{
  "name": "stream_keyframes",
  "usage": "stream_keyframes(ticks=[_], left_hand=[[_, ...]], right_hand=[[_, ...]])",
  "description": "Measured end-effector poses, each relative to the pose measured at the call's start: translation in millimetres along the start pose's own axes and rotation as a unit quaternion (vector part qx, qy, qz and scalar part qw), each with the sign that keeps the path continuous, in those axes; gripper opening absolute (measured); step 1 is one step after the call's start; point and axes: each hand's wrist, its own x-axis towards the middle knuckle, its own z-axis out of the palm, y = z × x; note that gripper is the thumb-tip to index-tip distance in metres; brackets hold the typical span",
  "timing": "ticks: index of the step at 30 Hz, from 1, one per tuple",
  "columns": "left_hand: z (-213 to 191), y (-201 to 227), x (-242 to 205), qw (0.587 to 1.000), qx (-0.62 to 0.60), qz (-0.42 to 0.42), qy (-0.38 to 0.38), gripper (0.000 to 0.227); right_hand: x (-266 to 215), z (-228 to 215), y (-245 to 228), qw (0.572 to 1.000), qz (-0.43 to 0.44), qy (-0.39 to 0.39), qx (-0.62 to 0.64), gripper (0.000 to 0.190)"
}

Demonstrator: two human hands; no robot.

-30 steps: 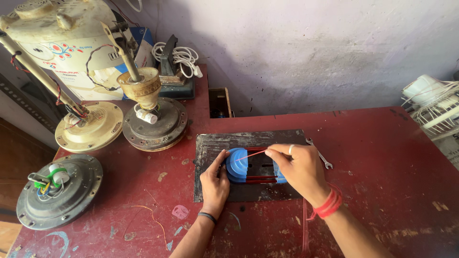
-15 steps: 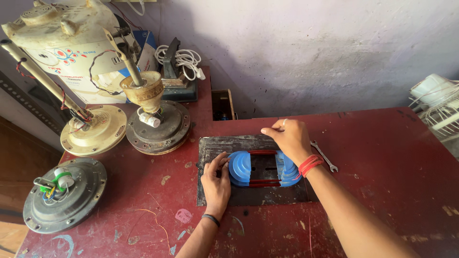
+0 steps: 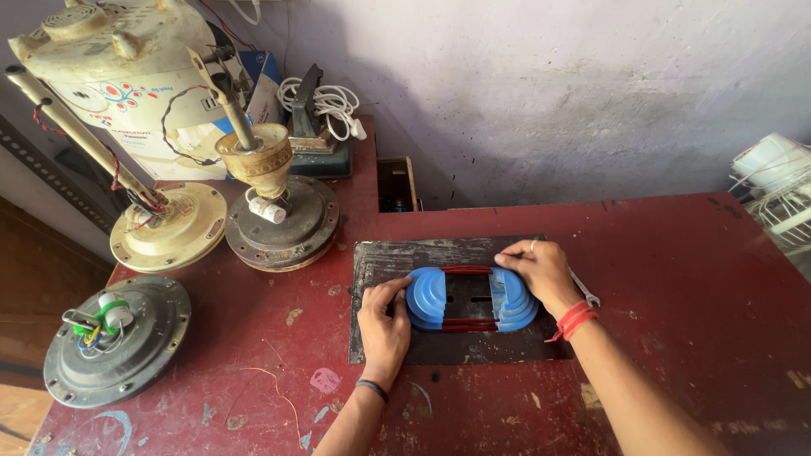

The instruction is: The person winds a red insulated copper wire around a blue plastic bobbin mounted on a black rectangular base. The person repeatedly wraps the wire by hand, adjusting the bobbin and wire to form a coil.

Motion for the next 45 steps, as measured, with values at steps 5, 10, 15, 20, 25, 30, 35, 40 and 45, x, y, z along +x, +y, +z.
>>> stream_keyframes(ticks=[5,10,15,20,25,30,35,40,45], left_hand=[[-3,3,-2,0.998,0.012,0.058,-0.021,0.037],[-8,15,-2,0.983,0.032,0.166,-0.072,0.07],[-5,21,-1,0.973,0.099,0.132,-0.16,0.096],[1,16,-2,0.972,0.14,0.094,-0.165,0.102],[6,13,-3,0.973,0.141,0.064,-0.174,0.099],[4,19,-3,0.973,0.146,0.09,-0.157,0.098],[2,30,-3,0.971,0.151,0.108,-0.148,0.102],[6,37,-6,0.97,0.165,0.103,-0.147,0.104],[9,28,-15,0.965,0.19,0.155,-0.097,0.099]], right_hand=[[-13,-7,15,0.998,0.007,0.052,-0.016,0.016],[-37,-7,28,0.988,-0.082,0.124,-0.033,0.013],[-57,11,33,0.972,-0.102,0.212,-0.006,0.011],[-60,17,33,0.961,-0.12,0.248,-0.007,0.011],[-58,18,35,0.953,-0.146,0.266,-0.003,0.011],[-60,18,37,0.954,-0.136,0.266,-0.018,0.01],[-58,20,38,0.956,-0.12,0.267,0.004,0.01],[-56,20,38,0.959,-0.115,0.256,0.034,0.01],[-59,18,36,0.967,-0.09,0.239,0.011,0.011]])
